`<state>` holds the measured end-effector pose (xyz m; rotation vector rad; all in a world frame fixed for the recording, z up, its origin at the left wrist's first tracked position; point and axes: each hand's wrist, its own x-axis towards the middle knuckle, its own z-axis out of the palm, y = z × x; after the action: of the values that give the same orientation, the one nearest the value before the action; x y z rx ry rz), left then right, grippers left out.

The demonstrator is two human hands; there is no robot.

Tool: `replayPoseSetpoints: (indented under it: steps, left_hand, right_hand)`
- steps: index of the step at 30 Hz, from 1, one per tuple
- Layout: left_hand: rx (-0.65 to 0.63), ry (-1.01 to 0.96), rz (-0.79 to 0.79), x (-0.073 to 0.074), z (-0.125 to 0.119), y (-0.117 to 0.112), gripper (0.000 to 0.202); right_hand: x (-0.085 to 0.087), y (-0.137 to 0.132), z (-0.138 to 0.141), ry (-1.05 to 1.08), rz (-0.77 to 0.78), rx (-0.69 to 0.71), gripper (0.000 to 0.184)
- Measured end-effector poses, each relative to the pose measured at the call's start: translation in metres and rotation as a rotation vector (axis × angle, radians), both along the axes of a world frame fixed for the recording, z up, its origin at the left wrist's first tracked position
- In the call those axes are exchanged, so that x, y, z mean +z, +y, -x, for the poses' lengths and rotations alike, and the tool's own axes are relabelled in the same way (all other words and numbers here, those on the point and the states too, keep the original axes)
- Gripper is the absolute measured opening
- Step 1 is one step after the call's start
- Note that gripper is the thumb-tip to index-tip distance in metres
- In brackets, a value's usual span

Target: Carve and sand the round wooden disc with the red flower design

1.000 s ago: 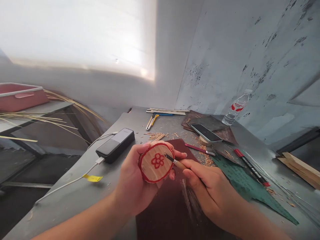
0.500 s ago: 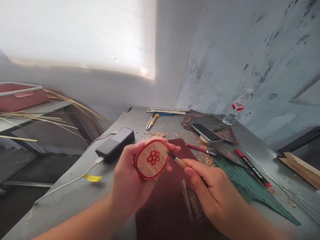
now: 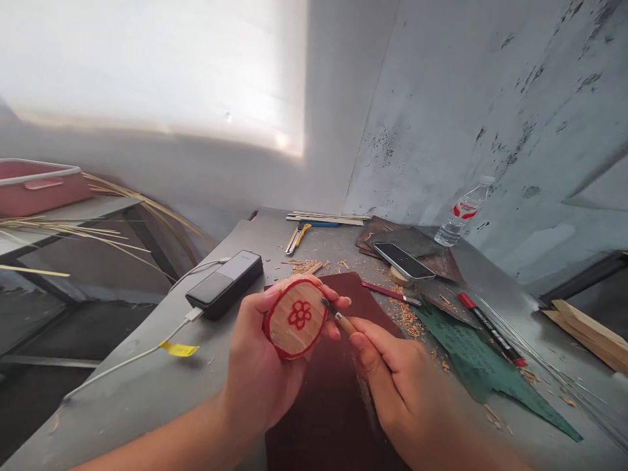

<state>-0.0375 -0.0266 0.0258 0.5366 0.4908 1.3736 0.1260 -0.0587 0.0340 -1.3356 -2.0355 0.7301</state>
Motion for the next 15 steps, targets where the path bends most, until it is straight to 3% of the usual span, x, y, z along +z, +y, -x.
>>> replayPoseSetpoints:
  steps: [15]
  left_hand:
    - [-0.15,-0.047,0.017,-0.008,-0.003,0.001,0.048]
  right_hand:
    - [-0.005,0.006,-0.01,0.039,-0.045,0.076,0.03]
